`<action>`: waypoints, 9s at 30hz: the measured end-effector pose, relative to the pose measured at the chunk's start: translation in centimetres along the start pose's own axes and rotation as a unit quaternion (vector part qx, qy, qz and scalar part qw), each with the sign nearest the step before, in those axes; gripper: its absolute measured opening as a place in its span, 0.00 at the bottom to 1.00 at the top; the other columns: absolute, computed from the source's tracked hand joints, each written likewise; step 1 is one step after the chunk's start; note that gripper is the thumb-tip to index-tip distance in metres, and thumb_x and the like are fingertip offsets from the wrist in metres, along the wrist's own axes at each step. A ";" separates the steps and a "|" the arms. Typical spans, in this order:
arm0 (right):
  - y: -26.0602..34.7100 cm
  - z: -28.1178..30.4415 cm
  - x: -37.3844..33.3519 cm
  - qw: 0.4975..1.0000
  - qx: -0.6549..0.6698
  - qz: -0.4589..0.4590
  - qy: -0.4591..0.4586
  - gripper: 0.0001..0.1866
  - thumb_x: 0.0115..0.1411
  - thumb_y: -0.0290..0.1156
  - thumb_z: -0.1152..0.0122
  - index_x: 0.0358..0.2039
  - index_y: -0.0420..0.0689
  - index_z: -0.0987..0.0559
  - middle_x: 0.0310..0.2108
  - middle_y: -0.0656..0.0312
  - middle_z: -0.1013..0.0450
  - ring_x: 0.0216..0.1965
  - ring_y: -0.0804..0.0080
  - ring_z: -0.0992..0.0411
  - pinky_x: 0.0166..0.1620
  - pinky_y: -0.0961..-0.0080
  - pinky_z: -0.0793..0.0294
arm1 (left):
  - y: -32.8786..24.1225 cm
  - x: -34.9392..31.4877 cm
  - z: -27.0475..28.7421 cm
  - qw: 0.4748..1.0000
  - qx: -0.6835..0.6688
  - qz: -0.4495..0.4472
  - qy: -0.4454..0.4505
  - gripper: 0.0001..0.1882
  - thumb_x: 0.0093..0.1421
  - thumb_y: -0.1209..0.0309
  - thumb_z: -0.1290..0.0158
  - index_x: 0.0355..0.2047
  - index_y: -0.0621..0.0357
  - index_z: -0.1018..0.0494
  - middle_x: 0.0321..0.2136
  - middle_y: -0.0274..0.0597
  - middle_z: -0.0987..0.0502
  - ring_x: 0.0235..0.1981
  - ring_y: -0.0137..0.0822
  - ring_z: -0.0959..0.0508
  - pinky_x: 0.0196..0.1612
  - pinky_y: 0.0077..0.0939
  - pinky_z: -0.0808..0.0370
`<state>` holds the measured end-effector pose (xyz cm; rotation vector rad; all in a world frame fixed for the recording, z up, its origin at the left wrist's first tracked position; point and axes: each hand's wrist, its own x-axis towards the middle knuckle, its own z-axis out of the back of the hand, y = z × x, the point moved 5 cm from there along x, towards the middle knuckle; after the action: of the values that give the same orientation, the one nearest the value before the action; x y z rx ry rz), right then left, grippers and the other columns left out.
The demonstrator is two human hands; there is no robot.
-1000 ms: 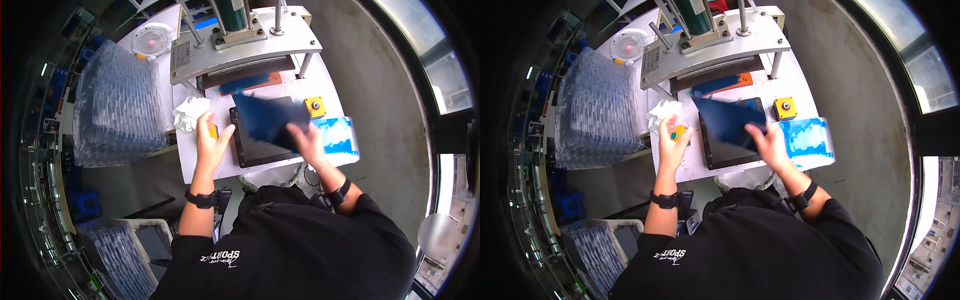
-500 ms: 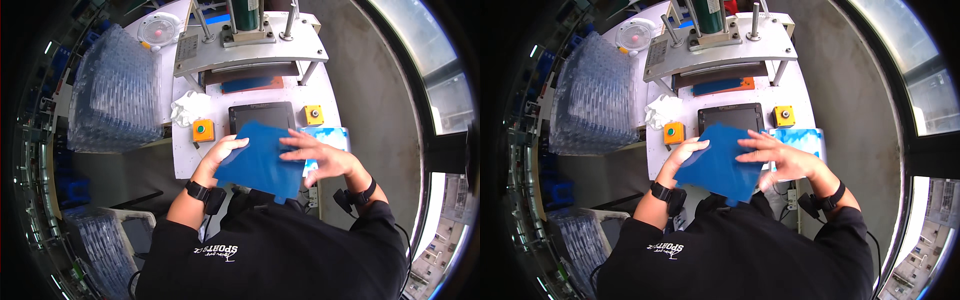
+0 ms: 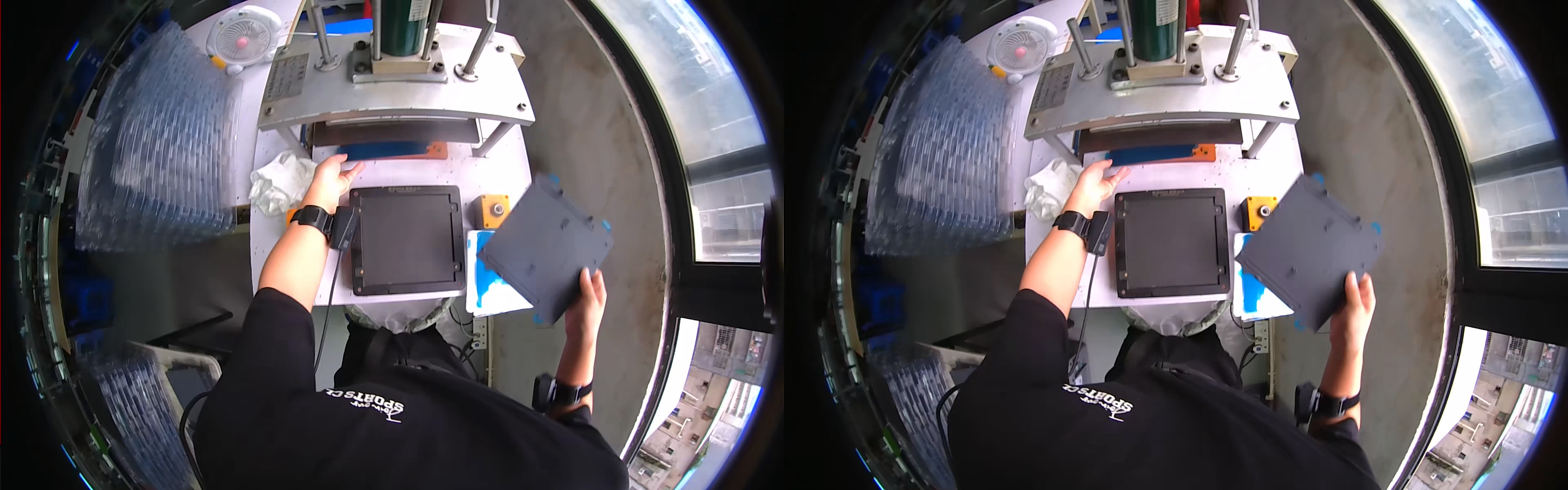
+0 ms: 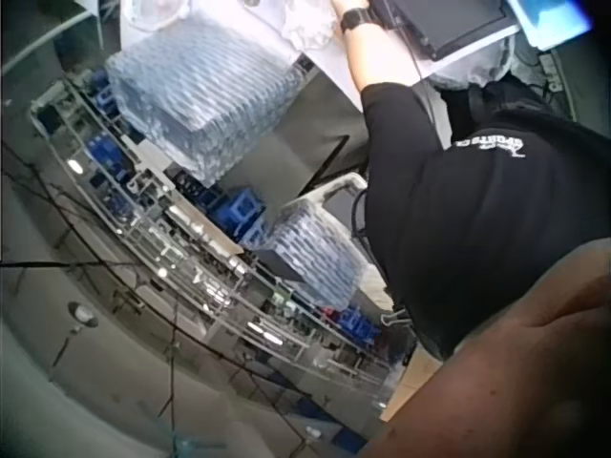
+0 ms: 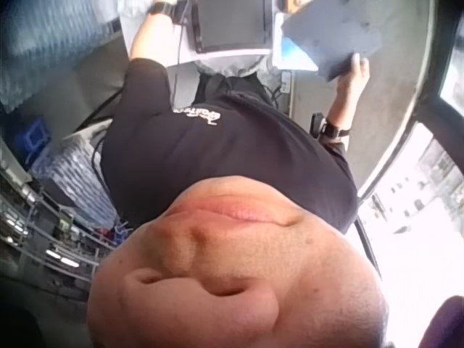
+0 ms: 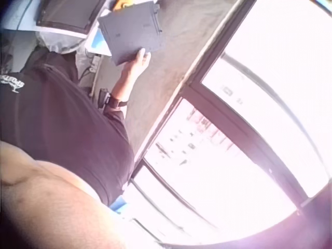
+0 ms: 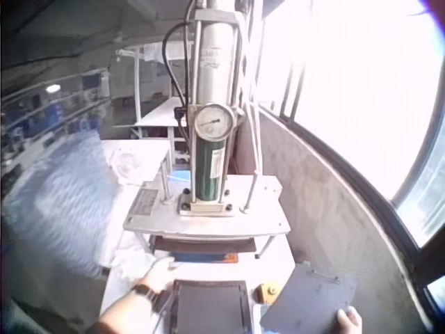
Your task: Applying protective or adhesive film to plastic panels and processing them through a press machine.
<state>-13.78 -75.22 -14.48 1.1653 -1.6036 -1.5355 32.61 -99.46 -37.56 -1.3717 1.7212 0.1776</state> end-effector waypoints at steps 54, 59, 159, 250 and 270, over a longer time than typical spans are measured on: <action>-20.9 -35.7 15.0 0.625 -0.671 0.150 0.370 0.29 0.62 0.48 0.51 0.62 0.53 0.36 0.65 0.58 0.47 0.66 0.53 0.49 0.60 0.44 0.44 | -11.1 -47.2 23.6 0.886 0.175 -0.380 -0.202 0.11 0.60 0.65 0.53 0.34 0.62 0.29 0.26 0.42 0.23 0.26 0.34 0.26 0.31 0.27 0.28; -16.4 -26.7 10.5 0.642 -0.669 0.183 0.326 0.31 0.60 0.53 0.50 0.59 0.48 0.33 0.58 0.53 0.35 0.60 0.55 0.40 0.59 0.57 0.39 | -11.0 -46.8 25.2 0.891 0.143 -0.383 -0.199 0.10 0.60 0.67 0.54 0.34 0.61 0.29 0.28 0.44 0.23 0.24 0.34 0.26 0.29 0.27 0.28; -1.4 -3.8 -77.9 -0.274 0.488 0.211 0.801 0.12 0.42 0.23 0.36 0.30 0.40 0.26 0.55 0.51 0.35 0.58 0.51 0.38 0.59 0.54 0.39 | 45.1 -88.5 22.3 0.286 0.354 -0.137 -0.880 0.39 0.33 0.73 0.38 0.53 0.49 0.30 0.63 0.50 0.42 0.62 0.62 0.45 0.61 0.58 0.45; -42.6 2.9 -83.5 -0.445 -0.171 0.035 0.878 0.18 0.62 0.42 0.47 0.47 0.44 0.25 0.39 0.59 0.24 0.40 0.68 0.27 0.44 0.66 0.28 | 55.4 -94.9 40.0 0.212 -0.581 -0.684 -0.385 0.32 0.65 0.43 0.64 0.63 0.47 0.44 0.57 0.51 0.36 0.59 0.50 0.37 0.57 0.54 0.34; -19.0 3.7 -97.9 -0.474 -0.230 -0.122 0.841 0.16 0.59 0.23 0.44 0.47 0.33 0.31 0.32 0.57 0.26 0.19 0.77 0.28 0.19 0.85 0.29 | 64.5 -99.3 24.1 0.075 -0.242 0.087 -0.963 0.29 0.56 0.63 0.42 0.56 0.61 0.36 0.52 0.56 0.31 0.53 0.46 0.30 0.53 0.33 0.32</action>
<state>26.93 15.67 -20.44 -1.2128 -3.1733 -2.0182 -10.17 9.44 -7.26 -0.0483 -0.8249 1.7591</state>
